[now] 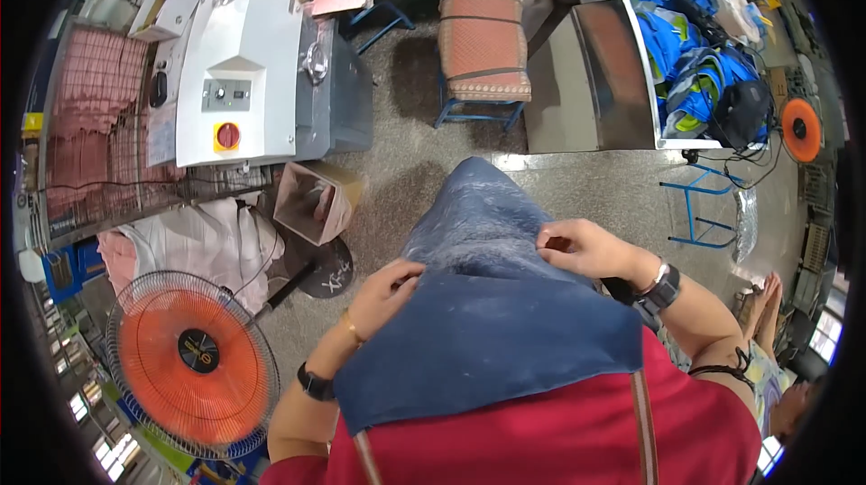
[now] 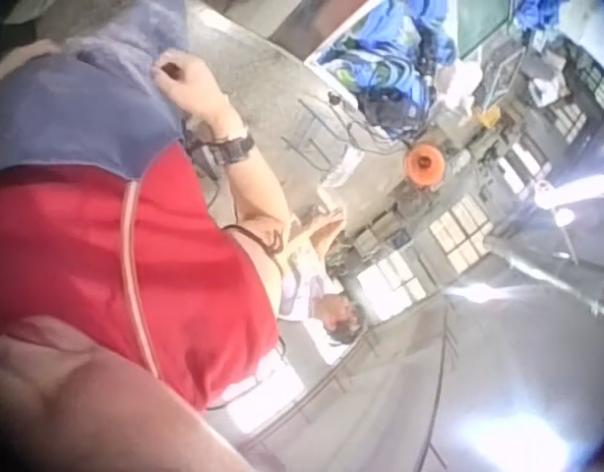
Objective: The recorder is seen inspecting pieces of pink fabric and then adjusting a black strap or buckle, possibly part of a life vest or bag.
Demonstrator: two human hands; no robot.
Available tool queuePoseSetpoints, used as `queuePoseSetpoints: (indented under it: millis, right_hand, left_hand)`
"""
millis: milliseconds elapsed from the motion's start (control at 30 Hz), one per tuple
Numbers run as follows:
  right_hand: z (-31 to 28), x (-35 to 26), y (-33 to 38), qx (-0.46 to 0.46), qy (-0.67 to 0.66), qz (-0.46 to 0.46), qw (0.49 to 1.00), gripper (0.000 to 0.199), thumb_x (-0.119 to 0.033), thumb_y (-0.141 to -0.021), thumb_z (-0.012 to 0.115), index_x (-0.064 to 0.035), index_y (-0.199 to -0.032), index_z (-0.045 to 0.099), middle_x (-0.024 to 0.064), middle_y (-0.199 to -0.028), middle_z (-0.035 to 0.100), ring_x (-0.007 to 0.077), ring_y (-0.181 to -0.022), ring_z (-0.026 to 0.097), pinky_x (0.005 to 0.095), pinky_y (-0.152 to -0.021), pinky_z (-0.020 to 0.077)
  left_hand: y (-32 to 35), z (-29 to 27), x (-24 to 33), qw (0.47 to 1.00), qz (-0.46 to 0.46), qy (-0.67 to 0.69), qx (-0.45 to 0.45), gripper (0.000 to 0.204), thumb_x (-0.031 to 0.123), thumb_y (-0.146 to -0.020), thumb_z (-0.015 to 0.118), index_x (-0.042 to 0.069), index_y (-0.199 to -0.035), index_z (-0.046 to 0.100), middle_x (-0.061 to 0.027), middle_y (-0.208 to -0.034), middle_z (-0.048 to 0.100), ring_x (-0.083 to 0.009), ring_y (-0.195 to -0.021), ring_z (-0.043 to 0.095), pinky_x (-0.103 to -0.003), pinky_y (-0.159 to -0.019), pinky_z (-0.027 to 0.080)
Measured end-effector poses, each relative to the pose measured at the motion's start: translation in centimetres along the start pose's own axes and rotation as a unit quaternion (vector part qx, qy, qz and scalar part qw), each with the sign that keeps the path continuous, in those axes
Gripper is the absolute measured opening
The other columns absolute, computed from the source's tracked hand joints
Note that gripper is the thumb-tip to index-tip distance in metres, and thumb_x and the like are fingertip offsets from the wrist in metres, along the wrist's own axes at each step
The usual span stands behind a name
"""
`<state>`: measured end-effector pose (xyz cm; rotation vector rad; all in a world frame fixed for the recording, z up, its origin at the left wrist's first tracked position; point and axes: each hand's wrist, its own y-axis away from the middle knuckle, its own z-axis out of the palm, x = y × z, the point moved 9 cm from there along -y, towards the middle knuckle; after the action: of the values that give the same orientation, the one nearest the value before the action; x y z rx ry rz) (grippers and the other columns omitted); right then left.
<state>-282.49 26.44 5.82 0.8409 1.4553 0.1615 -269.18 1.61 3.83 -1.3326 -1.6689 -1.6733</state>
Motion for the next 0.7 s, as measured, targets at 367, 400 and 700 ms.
queuePoseSetpoints:
  millis: [367, 400, 700]
  right_hand:
    - [3.3, 0.5, -7.5, -0.12, -0.021, -0.012, 0.992, 0.019, -0.021, -0.092, 0.063, -0.0037, -0.096, 0.068, 0.0011, -0.085, 0.069, 0.0063, -0.079, 0.059, 0.0239, -0.073, 0.049]
    - [3.6, 0.4, -7.5, -0.173, -0.022, -0.014, 0.984, 0.02, -0.022, -0.092, 0.063, -0.0044, -0.098, 0.069, 0.0014, -0.088, 0.07, 0.0068, -0.081, 0.06, 0.0245, -0.075, 0.0497]
    - [4.4, -2.0, -10.0, -0.323, 0.132, -0.033, 0.936, 0.03, -0.028, -0.093, 0.063, -0.0048, -0.112, 0.065, 0.0035, -0.1, 0.067, 0.011, -0.09, 0.058, 0.0283, -0.083, 0.0458]
  left_hand:
    - [-5.1, 2.2, -0.9, 0.978, -0.123, 0.138, -0.094, 0.017, 0.018, -0.09, 0.065, 0.006, -0.102, 0.068, 0.0013, -0.087, 0.063, -0.0034, -0.074, 0.052, -0.021, -0.066, 0.045]
    - [-5.2, 2.5, -1.5, 0.974, -0.154, 0.113, -0.125, 0.016, 0.018, -0.089, 0.066, 0.007, -0.101, 0.068, 0.0017, -0.088, 0.064, -0.0033, -0.073, 0.052, -0.021, -0.066, 0.045]
    - [-9.1, 3.1, 1.0, 0.981, -0.047, -0.033, -0.185, 0.037, 0.03, -0.087, 0.068, 0.004, -0.113, 0.067, -0.006, -0.1, 0.069, -0.0136, -0.092, 0.061, -0.028, -0.086, 0.048]
